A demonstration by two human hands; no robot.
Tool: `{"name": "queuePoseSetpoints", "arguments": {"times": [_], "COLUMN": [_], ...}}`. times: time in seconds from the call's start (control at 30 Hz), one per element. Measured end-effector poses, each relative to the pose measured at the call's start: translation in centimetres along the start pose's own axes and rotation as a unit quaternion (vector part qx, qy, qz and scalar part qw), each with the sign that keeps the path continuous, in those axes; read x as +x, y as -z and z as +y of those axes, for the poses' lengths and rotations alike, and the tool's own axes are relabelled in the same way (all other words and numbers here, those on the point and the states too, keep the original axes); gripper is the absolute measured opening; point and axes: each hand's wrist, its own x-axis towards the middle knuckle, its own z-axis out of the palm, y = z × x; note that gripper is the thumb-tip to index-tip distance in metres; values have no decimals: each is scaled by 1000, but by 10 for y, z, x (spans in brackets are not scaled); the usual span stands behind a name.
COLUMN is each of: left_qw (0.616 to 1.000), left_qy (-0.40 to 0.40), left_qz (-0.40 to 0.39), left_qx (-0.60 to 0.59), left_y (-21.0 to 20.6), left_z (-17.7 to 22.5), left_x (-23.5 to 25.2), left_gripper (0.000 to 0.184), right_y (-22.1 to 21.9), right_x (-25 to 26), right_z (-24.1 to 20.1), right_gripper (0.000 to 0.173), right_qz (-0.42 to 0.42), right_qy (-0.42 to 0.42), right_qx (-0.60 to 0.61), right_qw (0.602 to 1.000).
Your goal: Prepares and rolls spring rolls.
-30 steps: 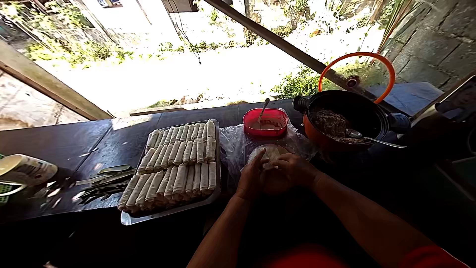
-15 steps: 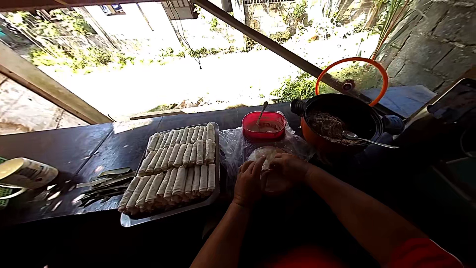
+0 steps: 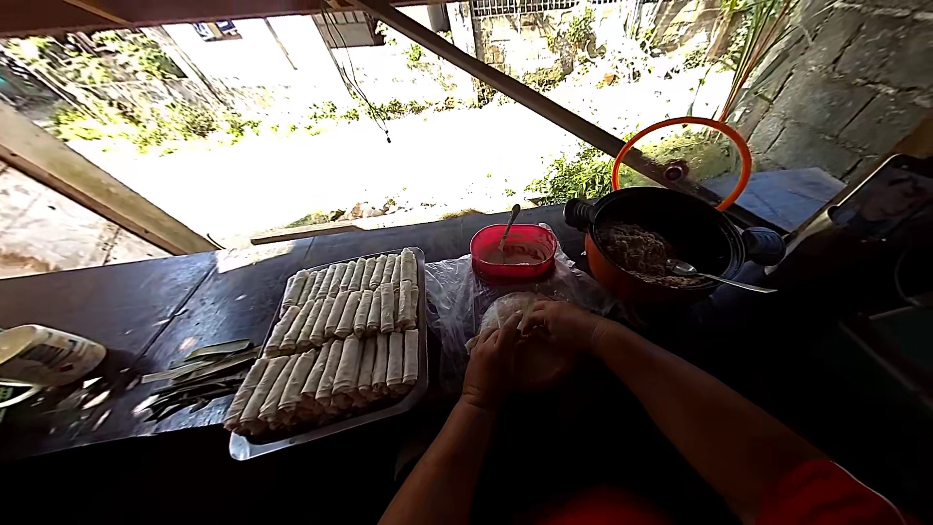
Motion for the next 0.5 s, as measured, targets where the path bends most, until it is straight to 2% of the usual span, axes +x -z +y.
{"name": "queuePoseSetpoints", "arguments": {"times": [0.27, 0.4, 0.5], "left_qw": [1000, 999, 999], "left_qy": [-21, -7, 1], "left_qz": [20, 30, 3], "left_qx": [12, -18, -53], "left_y": [-4, -6, -1], "left_z": [-5, -9, -10], "left_x": [3, 1, 3], "left_gripper": [36, 35, 43], "right_y": [-13, -15, -15], "right_x": [-9, -14, -15], "right_z": [7, 4, 3], "right_gripper": [22, 21, 22], "right_qz": [116, 102, 115], "right_qy": [30, 43, 30], "right_qx": [46, 17, -2], "right_qw": [992, 994, 993]}}
